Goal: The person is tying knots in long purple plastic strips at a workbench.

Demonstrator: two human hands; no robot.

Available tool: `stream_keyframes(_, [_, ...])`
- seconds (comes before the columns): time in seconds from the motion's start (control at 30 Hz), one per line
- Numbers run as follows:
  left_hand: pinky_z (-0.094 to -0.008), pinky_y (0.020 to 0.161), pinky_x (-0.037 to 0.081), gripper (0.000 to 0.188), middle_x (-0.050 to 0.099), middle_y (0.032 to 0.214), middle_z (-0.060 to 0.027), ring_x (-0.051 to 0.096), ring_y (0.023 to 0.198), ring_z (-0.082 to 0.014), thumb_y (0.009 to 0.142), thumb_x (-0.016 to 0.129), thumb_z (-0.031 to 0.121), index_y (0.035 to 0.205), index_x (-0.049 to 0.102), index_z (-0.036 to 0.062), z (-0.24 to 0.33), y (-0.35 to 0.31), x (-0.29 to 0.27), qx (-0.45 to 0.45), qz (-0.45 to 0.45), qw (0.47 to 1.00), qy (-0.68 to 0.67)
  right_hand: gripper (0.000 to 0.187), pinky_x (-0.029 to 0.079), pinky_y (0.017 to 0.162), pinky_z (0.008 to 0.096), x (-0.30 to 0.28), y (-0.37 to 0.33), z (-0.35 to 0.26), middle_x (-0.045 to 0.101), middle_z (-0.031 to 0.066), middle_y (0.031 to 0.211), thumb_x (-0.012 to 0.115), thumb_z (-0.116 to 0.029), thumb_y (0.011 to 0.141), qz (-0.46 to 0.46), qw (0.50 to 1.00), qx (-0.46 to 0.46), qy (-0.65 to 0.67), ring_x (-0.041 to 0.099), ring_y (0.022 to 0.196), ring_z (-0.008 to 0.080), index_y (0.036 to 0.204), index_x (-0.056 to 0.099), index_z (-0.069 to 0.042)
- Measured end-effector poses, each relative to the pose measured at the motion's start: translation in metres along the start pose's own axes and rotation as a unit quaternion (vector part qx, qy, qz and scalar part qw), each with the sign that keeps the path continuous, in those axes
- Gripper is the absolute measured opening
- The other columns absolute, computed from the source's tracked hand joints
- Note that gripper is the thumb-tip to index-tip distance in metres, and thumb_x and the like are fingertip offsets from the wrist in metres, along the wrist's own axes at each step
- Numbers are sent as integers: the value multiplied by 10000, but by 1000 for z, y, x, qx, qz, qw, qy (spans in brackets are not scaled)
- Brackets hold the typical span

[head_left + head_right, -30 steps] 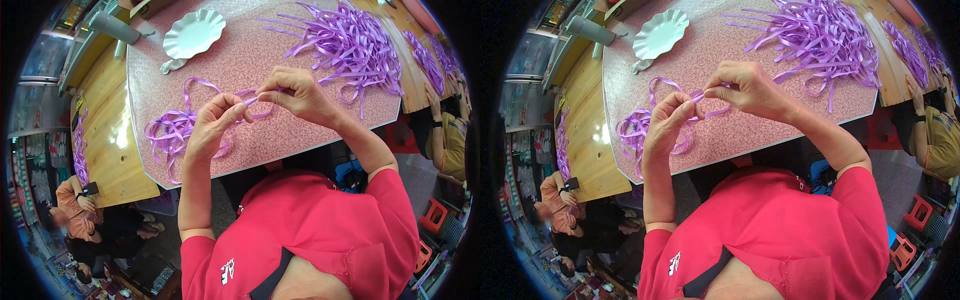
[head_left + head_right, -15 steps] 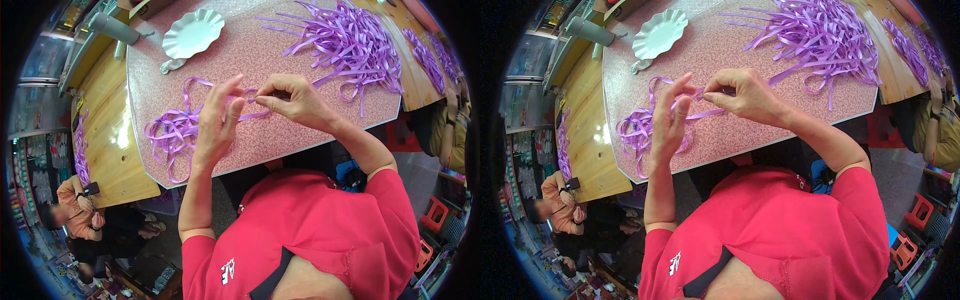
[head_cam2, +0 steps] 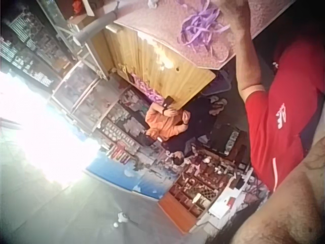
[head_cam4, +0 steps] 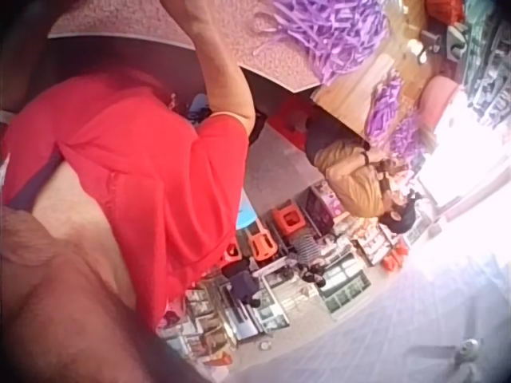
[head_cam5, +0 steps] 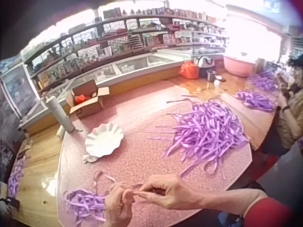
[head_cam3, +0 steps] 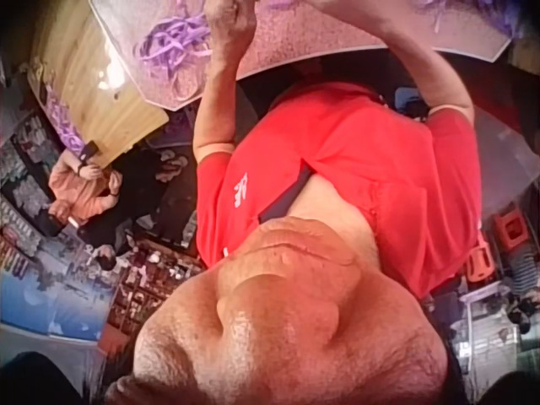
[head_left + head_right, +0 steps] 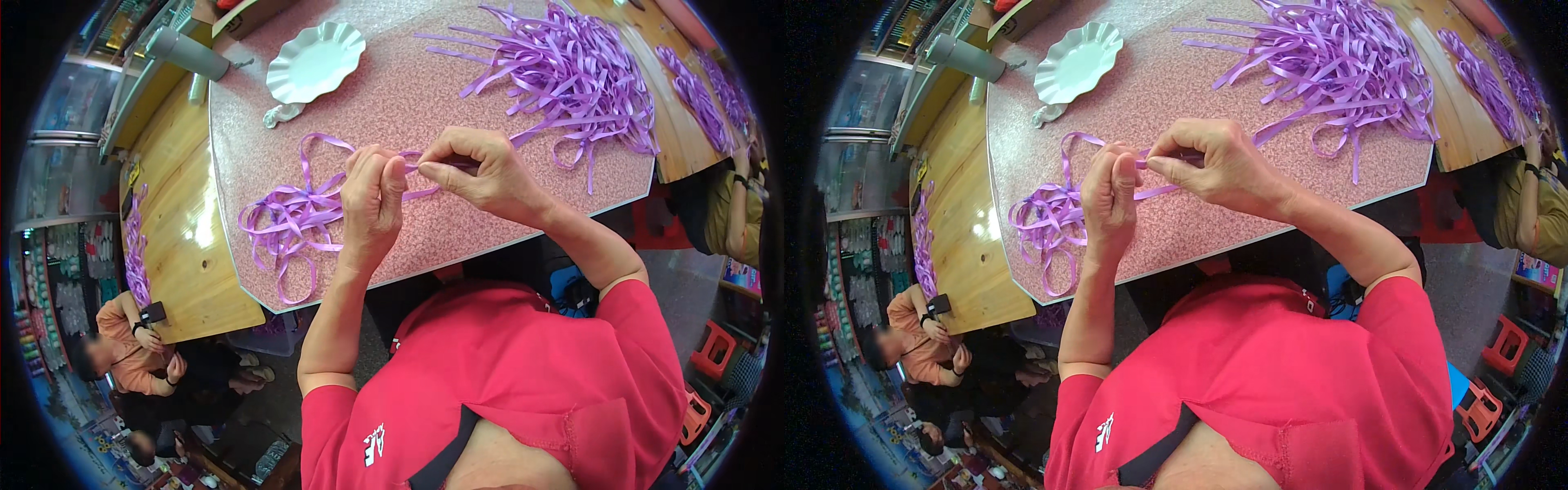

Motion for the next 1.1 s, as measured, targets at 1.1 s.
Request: stream_keyframes(1.1, [-246,867,433,157,582,999,-20,537,941,-93,1010,577,176,1063,577,28,6,1,-2,-229,-97,910,-332,136,455,567,294,-14,7,-4,614,68,785,749,-15,794,4,972,-170,-161,599,677,169,925,714,-23])
Point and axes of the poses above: each hand's wrist, its own y-axis towards the middle knuckle, its own x-axis out of the palm, z = x × y, the point moved 2 cm from there along y, towards the middle knuckle
